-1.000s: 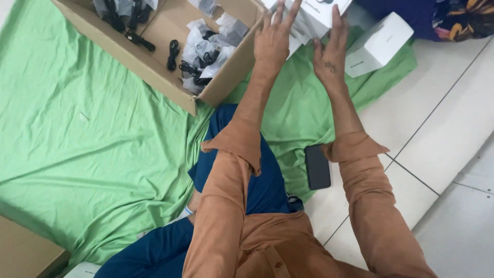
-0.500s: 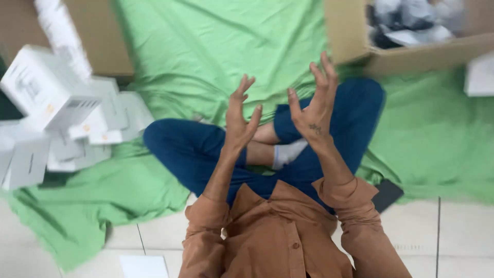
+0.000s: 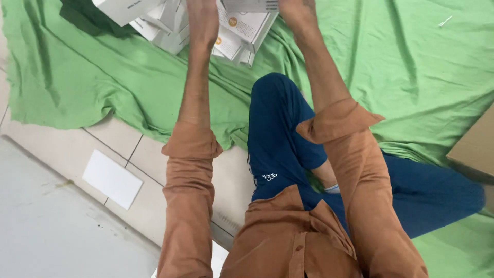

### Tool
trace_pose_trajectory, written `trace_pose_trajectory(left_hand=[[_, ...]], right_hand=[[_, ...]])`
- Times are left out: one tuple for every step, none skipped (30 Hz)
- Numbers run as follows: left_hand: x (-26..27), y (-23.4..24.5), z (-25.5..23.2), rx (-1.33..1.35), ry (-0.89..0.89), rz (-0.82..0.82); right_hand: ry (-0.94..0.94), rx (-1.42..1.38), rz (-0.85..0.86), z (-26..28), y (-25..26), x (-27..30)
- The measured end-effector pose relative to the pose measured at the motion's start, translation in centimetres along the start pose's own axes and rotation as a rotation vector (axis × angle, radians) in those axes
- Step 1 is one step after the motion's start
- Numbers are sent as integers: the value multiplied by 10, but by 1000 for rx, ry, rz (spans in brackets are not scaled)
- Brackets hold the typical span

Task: The person sits cross-legged on a green sheet and repeatedly packs small white boxes. They open each box, insert a white paper insert, place a small black item inside, and close the box before setting it aside.

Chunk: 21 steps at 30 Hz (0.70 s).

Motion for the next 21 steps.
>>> trace_pose_trajectory(left_hand=[[0, -13, -13, 13, -10, 26], [-2, -26, -27, 24, -27, 55], [14, -31, -58, 38, -44, 63], [37, -30, -98, 43, -172, -8], [63, -31, -136, 50, -303, -76], [88, -36, -162, 64, -300, -57], [114, -42, -190, 194, -314, -3], [148, -45, -216, 323, -311, 65], [176, -57, -211, 334, -291, 98], [190, -76, -207, 464, -254, 173], [206, -96, -206, 591, -215, 252], [205, -109, -208, 602, -219, 268], [209, -138, -205, 747, -68, 453], [226, -164, -203, 879, 98, 650], [245, -190, -192, 880, 108, 676], [273, -231, -178, 800, 231, 864], [303, -270, -165, 708, 352, 1049], [320, -299, -157, 705, 323, 1100], [335, -327, -134, 664, 463, 1050], [356, -348, -106, 602, 611, 1006], [367, -365, -105, 581, 592, 1068]], right_hand=[[-5, -86, 3, 3, 0, 0], [-8, -176, 0, 6, 1, -2], [-2, -171, -21, 18, 17, 14], [135, -414, -30, 36, 34, 36], [276, -653, -35, 52, 53, 59], [264, -643, -54, 39, 76, 79], [282, -872, -39, 27, 99, 100], [284, -1103, -35, 11, 119, 133], [257, -1096, -65, -14, 148, 174], [276, -1097, -44, -28, 178, 199], [295, -1096, -23, -41, 209, 226], [298, -1089, -42, -53, 234, 240], [235, -1017, -8, -67, 253, 254], [160, -953, 19, -84, 269, 278], [149, -955, -6, -98, 282, 284], [81, -838, 73, -112, 287, 288], [10, -722, 150, -127, 295, 293], [23, -720, 95, -156, 304, 286], [-117, -627, -22, -200, 318, 281], [-274, -551, -144, -247, 326, 287], [-279, -568, -206, -258, 330, 291]])
Point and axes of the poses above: each hand's wrist, its own x-axis away from the middle knuckle, its own y-axis out of the back of the hand, z = x × y, the point moved 9 cm from there along -x, towards the middle knuckle, and after that the axes turned 2 degrees about z, right-handed, at the moved point
